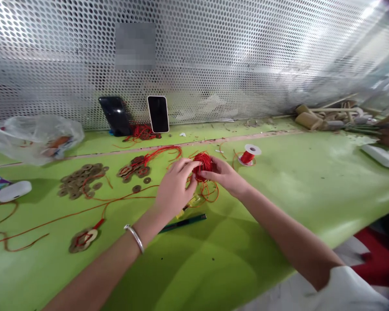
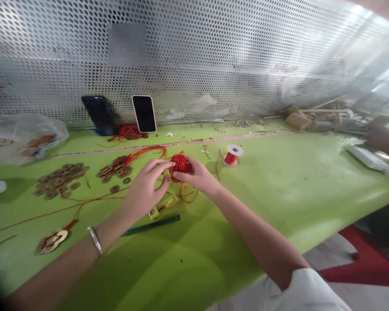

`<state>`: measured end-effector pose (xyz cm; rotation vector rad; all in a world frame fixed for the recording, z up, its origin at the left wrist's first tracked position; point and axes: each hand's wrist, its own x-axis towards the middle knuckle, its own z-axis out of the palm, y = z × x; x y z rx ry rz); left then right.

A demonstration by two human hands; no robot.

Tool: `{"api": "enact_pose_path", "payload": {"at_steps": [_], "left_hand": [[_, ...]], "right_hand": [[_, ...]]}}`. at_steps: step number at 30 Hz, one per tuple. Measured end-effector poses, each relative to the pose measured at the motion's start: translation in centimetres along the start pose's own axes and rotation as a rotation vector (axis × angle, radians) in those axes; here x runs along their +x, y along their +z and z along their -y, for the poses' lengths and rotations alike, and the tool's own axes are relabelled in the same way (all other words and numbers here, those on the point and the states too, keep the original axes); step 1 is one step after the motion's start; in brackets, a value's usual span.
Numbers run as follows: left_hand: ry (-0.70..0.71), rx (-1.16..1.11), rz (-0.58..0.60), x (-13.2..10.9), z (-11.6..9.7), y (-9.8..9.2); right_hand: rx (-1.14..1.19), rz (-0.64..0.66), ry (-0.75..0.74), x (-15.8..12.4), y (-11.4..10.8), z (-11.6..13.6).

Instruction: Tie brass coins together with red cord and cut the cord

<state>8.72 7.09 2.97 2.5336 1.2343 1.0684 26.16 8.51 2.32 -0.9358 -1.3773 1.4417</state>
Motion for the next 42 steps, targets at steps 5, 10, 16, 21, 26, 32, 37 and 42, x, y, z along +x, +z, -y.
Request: {"api": "enact_pose_path", "payload": {"at_steps": [5,10,16,21,26,32,37,42], "left_hand": [[-0.010,-0.035,0.001,-0.3,0.5,-0.3],[-0.015,-0.014,-0.033,-0.8,0.4,-0.3],[-0.012,-0.038,-0.050,-1.0,0.3,-0.1],[-0.074,-0.092,-0.062,-1.2,0.5,0.0],[-0.165,-0.197,-0.022,-1.3,0.4,0.1],[-0.352,-0.476,0.022,-1.3,0.4,0.8],[-0.433,-0.600,0.061,-1.2,0.6,0.6],[-0.500,-0.753,-0.047,-0.8,1.3,0.0]], "right_hand": [[-0.002,0.020,0.031,0.0,0.1,-0.5],[0.092,0.077,0.031,-0.2,0.3,-1.2],[0.151,0.061,0.036,-0.5,0.9,-0.8],[0.224,0.029,0.056,-0.6,1.2,-0.1],[0.220,0.034,0.030,-0.8,1.5,0.4],[0.248,-0.040,0.009,-0.9,1.4,0.5],[0.161,-0.143,-0.064,-0.8,0.7,0.6],[0.116,-0.224,-0.144,-0.5,-0.1,0.7]]}}
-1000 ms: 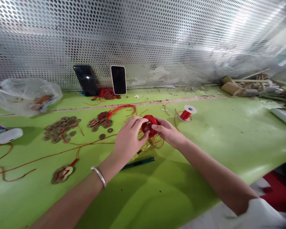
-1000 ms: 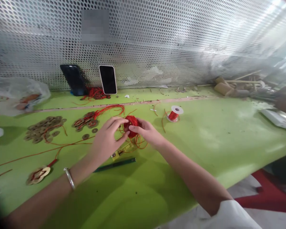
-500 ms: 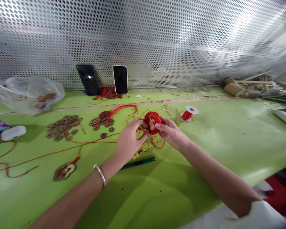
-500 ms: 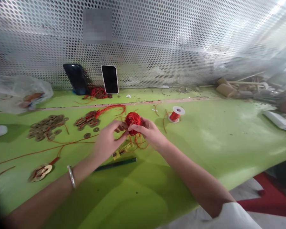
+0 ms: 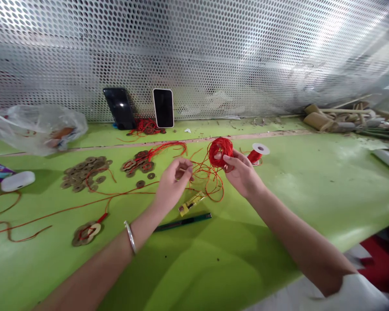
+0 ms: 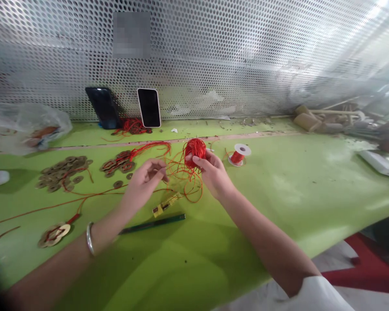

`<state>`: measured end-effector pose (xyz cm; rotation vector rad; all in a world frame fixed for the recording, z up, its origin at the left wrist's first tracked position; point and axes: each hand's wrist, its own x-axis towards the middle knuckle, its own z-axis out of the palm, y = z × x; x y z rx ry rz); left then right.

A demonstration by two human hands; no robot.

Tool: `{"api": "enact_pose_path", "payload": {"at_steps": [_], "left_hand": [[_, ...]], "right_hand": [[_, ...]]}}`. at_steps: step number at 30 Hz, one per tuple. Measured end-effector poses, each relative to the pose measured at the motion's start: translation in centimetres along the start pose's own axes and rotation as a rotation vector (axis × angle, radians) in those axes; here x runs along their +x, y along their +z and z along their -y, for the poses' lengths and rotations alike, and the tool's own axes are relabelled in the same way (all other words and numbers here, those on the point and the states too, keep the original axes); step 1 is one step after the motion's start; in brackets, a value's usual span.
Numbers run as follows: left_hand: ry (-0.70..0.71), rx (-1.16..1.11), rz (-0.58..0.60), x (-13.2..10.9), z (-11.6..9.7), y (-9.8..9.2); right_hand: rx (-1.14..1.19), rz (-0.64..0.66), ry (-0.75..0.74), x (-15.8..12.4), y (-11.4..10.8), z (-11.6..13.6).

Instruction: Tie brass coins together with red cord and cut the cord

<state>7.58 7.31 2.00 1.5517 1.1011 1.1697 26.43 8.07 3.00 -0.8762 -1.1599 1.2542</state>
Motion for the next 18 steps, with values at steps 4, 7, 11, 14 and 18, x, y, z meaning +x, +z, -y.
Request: {"api": "enact_pose_path", "payload": {"at_steps": [4,7,11,14,18], "left_hand": [[-0.022,-0.133,-0.080,0.4,0.0,-0.5],[-0.037,-0.284,-0.135,0.7,-0.2,-0.9],[-0.126,-0.535,-0.159,1.4,-0.9,-1.8],[-0.139,-0.614,-0.173,1.9,-1.5,-2.7],[-0.089,-0.661,-0.183,2.4,-2.5,-3.7]], "right_hand": [[0.099,-0.024,0.026,0.3,0.1,0.1],[0.235,-0.047,0.071,0.3,0.2,0.2],[0.319,-0.035,0.077,0.3,0.2,0.1],[0.322,0.002,0.092,0.3,0.2,-0.2],[0.263,0.046,0.117,0.3,0.1,-0.6]]}}
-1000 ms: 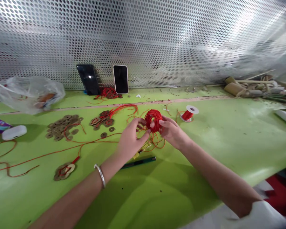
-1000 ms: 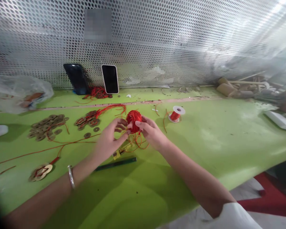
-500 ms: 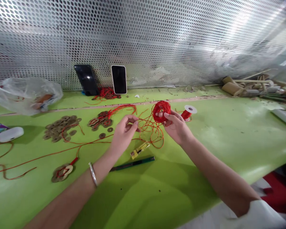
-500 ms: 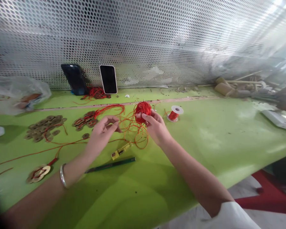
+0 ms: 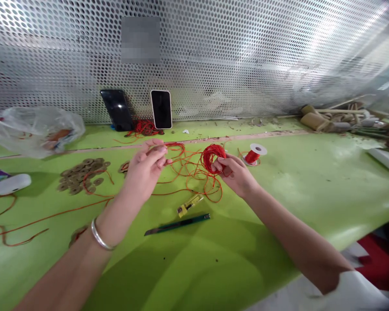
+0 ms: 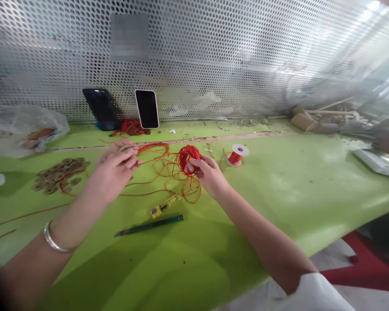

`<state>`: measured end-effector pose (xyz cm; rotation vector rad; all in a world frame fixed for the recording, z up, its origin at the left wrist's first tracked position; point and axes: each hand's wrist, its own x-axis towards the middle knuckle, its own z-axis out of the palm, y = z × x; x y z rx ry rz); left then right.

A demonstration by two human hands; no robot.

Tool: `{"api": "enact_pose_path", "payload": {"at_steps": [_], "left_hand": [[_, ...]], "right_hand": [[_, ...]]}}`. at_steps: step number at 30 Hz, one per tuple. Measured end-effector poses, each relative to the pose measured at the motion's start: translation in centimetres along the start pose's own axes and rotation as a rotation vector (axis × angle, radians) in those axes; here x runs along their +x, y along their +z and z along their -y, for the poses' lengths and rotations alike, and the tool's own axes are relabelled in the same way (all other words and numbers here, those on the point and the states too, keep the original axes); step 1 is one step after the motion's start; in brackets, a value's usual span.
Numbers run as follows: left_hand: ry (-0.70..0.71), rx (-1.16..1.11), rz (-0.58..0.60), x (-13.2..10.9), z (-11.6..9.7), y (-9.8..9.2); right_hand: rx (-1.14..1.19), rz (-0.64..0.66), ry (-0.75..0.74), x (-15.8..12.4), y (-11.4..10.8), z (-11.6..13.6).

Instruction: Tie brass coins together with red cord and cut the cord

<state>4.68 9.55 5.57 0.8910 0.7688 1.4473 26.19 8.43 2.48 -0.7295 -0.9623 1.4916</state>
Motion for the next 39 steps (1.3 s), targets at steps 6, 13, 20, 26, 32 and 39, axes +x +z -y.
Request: {"api": "enact_pose_path", "payload": {"at_steps": [6,13,20,26,32,39], "left_hand": [[0.027,-0.021,0.056,-0.2,-1.6,0.1],[0.081,0.213,0.242,-1.1,-1.5,0.3],[0.087,0.488,0.434,-2.4,-1.0,1.4],[0.106,0.753,0.570,-3.8,0.6,2.1],[0.177,0.725,0.384,-2.9,0.6,1.3],[0.530,0.699,-0.151,-0.9,0.4,-0.4]], "right_hand": [[-0.077,0.027,0.032,-0.3,0.4,-0.1],[-0.106,0.003,0.115,-0.5,0.9,-0.1],[-0.079,0.087,0.146,-0.9,0.8,-0.4],[-0.113,0.199,0.136,-1.1,1.1,-0.5],[-0.146,0.127,0.142,-1.1,1.2,-0.3],[-0.132,0.152,0.141,-1.2,0.9,-0.3]]}}
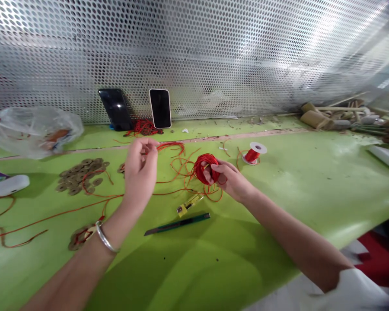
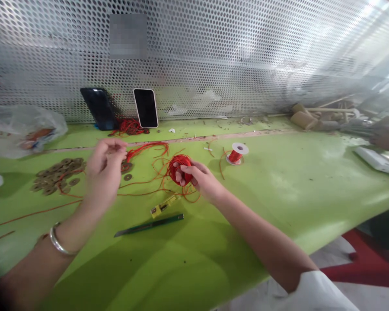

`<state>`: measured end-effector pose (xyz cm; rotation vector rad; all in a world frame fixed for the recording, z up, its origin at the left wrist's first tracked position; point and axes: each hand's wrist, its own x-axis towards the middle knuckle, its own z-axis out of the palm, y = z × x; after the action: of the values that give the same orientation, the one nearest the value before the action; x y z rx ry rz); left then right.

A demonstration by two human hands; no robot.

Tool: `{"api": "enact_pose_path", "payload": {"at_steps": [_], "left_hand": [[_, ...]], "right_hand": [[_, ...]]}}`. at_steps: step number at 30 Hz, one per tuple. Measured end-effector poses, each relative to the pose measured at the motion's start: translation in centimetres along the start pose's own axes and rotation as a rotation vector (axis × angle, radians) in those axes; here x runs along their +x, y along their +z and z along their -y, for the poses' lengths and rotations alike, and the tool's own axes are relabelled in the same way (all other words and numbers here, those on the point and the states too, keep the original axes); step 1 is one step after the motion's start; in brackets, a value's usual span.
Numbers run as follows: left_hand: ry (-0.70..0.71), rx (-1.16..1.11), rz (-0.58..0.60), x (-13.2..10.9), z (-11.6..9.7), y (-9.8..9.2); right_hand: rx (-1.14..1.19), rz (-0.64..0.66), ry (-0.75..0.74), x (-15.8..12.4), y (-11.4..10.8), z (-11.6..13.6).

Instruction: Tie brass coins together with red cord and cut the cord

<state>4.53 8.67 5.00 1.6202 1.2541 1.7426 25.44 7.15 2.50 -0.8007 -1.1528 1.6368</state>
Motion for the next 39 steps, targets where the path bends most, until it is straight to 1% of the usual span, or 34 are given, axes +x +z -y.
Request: {"api": "enact_pose_path", "payload": {"at_steps": [1,4,5,6,10,12,15,18,20,22,24,26,28,31,34,37,39], "left_hand": [[0.018,0.036,0.045,-0.2,-0.2,0.1],[0.092,0.148,0.257,-1.2,-1.3,0.7],[0.115,0.181,0.300,-1.6,-1.7,0.9],[0.137,0.207,0.317,-2.0,-1.9,1.1],[0.242,0.273,0.321,-3.6,-2.2,1.8],[0.275,0.310,0.389,-4.4,-2.0,2.2],[0.259,0.340,0.500,-5.3,-1.6,2.9],[0.195,0.277,0.516,-5.8,-1.8,3.2],[0.158,0.199,0.514,-5.9,-2.4,3.2],[0.151,0.124,0.524,-5.9,-3.1,2.9],[0.180,0.066,0.530,-5.9,-4.0,2.6],[0.238,0.024,0.543,-5.9,-4.7,2.3],[0.297,-0.001,0.579,-6.0,-5.3,2.1],[0.326,-0.013,0.700,-6.5,-6.1,2.0],[0.299,-0.002,0.859,-7.5,-7.3,2.0],[0.224,-0.001,1.058,-9.0,-8.5,1.5],[0.182,0.017,1.215,-10.5,-8.9,0.6]], "right_hand": [[0.006,0.009,0.009,0.0,0.0,0.0],[0.031,0.028,0.031,0.1,0.3,0.1],[0.047,0.033,0.031,0.1,0.4,0.1],[0.064,0.038,0.028,0.2,0.5,0.2],[0.114,0.078,-0.025,0.2,0.7,0.1],[0.123,0.106,-0.044,0.0,0.9,0.0],[0.105,0.115,-0.035,-0.3,1.2,0.2],[0.083,0.094,-0.022,-0.4,1.4,0.4],[0.087,0.082,-0.029,-0.4,1.3,0.5],[0.093,0.059,-0.029,-0.2,1.1,0.6],[0.088,0.023,-0.018,0.0,0.7,0.5],[0.089,-0.013,-0.023,0.3,0.3,0.5],[0.101,-0.033,-0.040,0.5,0.0,0.4],[0.121,-0.041,-0.050,0.8,-0.4,0.4],[0.137,-0.050,-0.062,1.0,-0.9,0.4],[0.127,-0.087,-0.057,1.4,-1.6,0.3],[0.112,-0.111,-0.048,1.7,-2.1,0.2]]}}
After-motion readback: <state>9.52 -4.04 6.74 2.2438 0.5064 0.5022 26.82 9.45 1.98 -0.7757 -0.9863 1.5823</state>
